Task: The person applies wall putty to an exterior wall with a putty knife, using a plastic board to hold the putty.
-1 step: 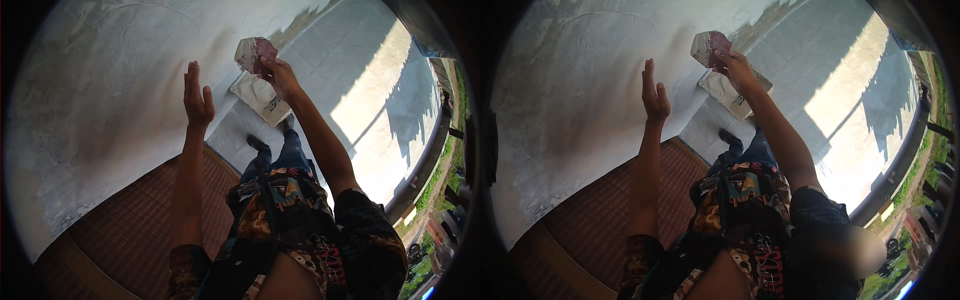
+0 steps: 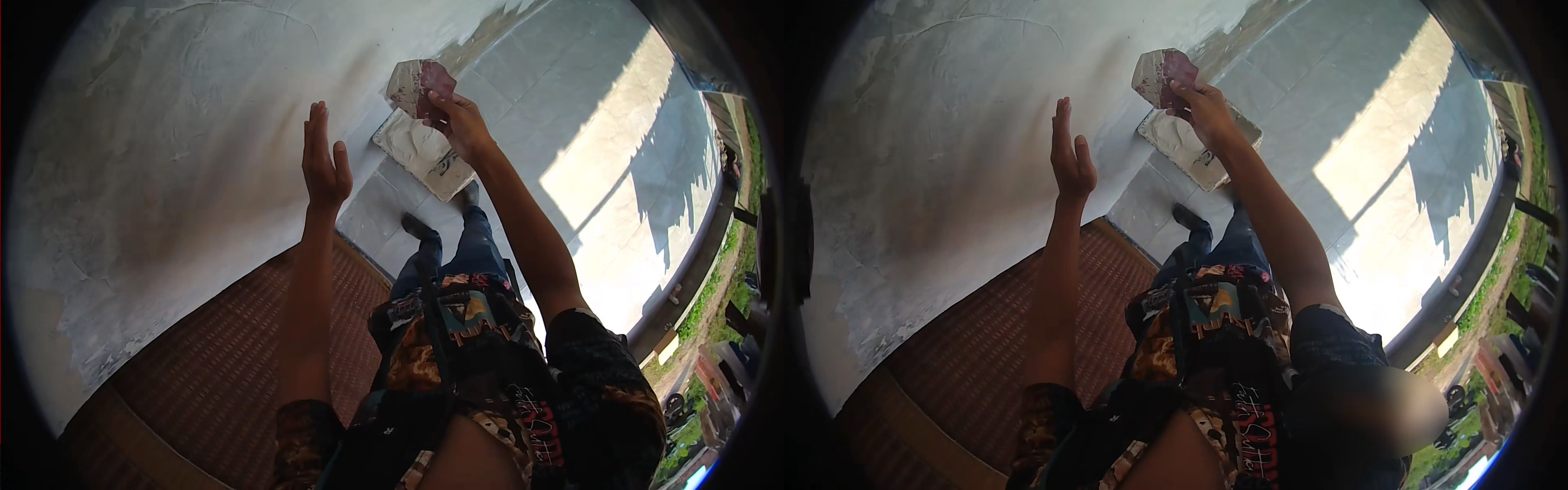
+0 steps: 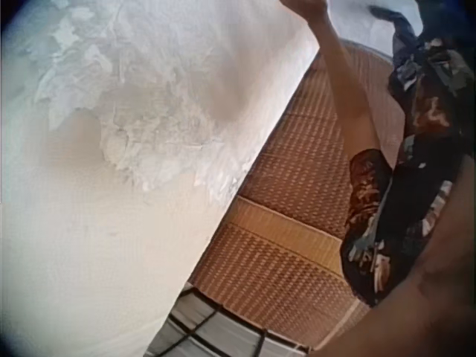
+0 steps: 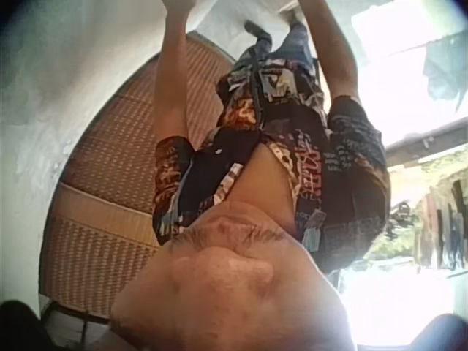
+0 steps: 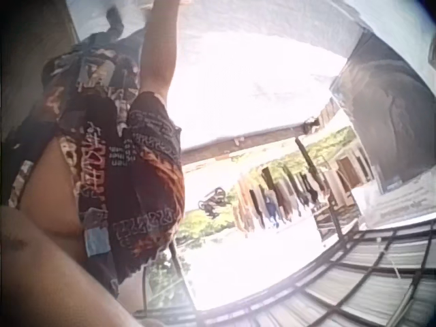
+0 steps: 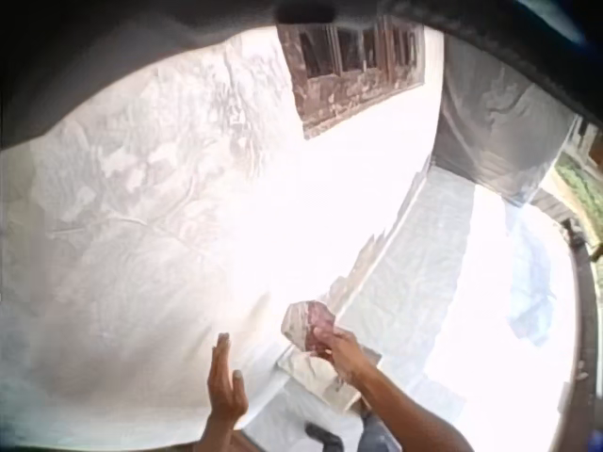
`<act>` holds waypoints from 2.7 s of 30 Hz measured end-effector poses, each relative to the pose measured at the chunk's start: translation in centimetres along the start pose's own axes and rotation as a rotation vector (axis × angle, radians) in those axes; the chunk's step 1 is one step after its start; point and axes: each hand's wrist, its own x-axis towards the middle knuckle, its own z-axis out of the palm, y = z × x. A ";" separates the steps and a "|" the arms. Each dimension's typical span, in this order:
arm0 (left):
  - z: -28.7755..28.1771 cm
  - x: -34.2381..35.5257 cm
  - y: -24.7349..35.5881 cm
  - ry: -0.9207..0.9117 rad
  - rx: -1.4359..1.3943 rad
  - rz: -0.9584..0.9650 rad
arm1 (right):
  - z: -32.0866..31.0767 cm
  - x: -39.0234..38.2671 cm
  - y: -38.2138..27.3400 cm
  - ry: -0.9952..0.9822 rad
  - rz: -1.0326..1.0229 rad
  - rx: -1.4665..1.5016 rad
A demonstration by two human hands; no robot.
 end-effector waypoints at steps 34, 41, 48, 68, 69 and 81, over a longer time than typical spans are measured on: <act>20.6 -17.7 -6.0 -0.154 -0.100 -0.646 | -14.9 14.6 25.0 -0.105 -0.083 -1.379; 20.4 -18.8 -6.3 -0.154 -0.131 -0.674 | -16.1 15.7 26.7 -0.135 -0.092 -1.453; 19.8 -19.9 -6.0 -0.147 -0.147 -0.706 | -15.0 15.4 27.7 -0.294 -0.038 -1.444; 19.2 -21.2 -5.3 -0.109 -0.168 -0.715 | -16.9 24.8 30.6 -0.599 -0.450 -1.652; 19.3 -21.2 -5.2 -0.108 -0.169 -0.718 | -17.0 24.5 30.8 -0.584 -0.408 -1.565; 19.2 -21.0 -4.9 -0.118 -0.146 -0.721 | -17.8 21.1 29.2 -0.581 -0.090 -1.512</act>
